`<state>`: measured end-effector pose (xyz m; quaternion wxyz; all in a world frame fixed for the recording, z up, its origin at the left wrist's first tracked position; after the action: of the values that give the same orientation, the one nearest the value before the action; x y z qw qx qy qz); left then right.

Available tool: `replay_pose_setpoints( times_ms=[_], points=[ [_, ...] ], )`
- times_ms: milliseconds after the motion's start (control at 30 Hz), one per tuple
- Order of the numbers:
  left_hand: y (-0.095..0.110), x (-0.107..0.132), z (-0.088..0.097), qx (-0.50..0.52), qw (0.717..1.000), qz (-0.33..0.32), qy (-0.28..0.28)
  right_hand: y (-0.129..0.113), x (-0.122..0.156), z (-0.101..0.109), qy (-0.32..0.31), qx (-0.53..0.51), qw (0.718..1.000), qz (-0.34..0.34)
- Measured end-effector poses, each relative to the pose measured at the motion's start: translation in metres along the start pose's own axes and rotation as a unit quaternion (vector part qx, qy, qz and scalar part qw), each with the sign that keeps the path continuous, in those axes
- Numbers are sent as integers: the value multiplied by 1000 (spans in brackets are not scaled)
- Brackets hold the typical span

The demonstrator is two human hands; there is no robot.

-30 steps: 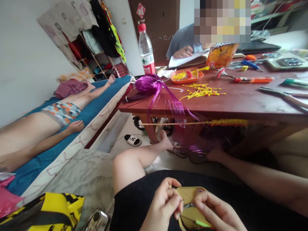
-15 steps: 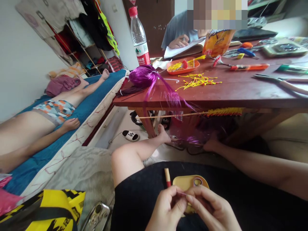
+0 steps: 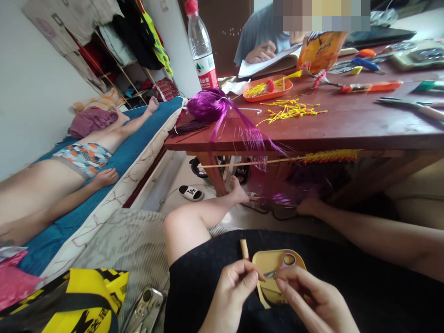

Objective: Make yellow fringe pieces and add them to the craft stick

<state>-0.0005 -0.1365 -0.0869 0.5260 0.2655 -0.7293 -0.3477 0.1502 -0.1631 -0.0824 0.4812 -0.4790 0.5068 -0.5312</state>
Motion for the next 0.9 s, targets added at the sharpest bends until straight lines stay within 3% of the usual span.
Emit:
replay_pose_setpoints(
  times_ms=[100,300,600,900],
  points=[
    [7,2,-2,-50,998,-32,-6,-3,-2,0,-39,26,999,16],
    [16,5,-7,-115,992,-59,9,4,4,-3,-20,75,997,28],
    [12,6,-5,-189,979,-79,16,7,7,-8,0,128,987,100],
    [11,5,-6,-221,971,-92,17,11,7,-8,-33,165,978,121]
  ],
)
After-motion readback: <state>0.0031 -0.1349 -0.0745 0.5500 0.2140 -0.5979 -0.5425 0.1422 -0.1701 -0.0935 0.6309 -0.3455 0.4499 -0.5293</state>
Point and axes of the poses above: each hand's wrist, its own x-axis away from the middle knuckle, its own z-axis out of the back of the hand, y = z × x, the point moved 1 cm from there along -x, towards the middle knuckle, and after that the axes turned 8 degrees about z, right-handed, at the moved point
